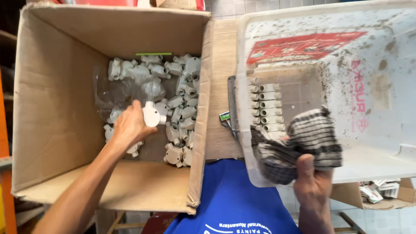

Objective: The person repeatedly picks up white plastic plumbing fittings from a cardboard box, wipes them with a cloth, and places them into a white plastic bin. The person handles both straight pipe connectors and elbow joints, cleaning them one by one.

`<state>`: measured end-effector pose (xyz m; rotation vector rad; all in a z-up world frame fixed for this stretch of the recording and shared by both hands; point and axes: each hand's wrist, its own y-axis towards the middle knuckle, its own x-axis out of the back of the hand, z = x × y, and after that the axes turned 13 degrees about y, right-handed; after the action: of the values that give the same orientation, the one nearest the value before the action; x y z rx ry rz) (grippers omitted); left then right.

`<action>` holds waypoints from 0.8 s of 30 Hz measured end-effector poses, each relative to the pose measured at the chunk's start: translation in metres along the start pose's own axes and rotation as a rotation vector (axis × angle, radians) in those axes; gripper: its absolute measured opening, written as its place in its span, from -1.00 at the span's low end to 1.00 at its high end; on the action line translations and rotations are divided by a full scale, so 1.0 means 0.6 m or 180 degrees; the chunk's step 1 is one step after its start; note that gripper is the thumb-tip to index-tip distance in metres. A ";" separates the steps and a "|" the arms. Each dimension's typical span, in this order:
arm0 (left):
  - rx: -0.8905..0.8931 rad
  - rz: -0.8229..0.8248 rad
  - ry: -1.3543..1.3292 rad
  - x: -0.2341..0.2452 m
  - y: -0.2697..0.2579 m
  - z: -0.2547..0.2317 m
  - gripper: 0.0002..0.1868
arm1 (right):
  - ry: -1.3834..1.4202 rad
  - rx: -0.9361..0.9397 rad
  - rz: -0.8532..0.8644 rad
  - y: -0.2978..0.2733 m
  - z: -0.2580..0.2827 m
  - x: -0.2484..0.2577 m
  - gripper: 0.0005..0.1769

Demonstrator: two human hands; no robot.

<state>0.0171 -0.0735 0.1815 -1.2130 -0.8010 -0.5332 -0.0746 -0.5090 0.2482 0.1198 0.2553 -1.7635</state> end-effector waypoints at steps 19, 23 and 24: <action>-0.3470 -0.2694 -0.1639 0.197 -0.312 -0.486 -0.23 | 0.0984 0.0099 -0.0738 0.164 0.134 0.077 -0.68; -0.3629 -0.1202 -0.2689 0.194 -0.308 -0.570 -0.25 | 0.2217 0.0260 -0.0020 0.159 0.114 0.104 -0.41; -0.3866 -0.0695 -0.2911 0.179 -0.306 -0.590 -0.17 | 0.2764 0.0466 0.0740 0.155 0.081 0.109 -0.39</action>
<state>0.0377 -0.4590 0.3283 -2.6060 -1.4637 -0.6616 0.0052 -0.6005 0.2712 0.9885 0.7020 -1.4060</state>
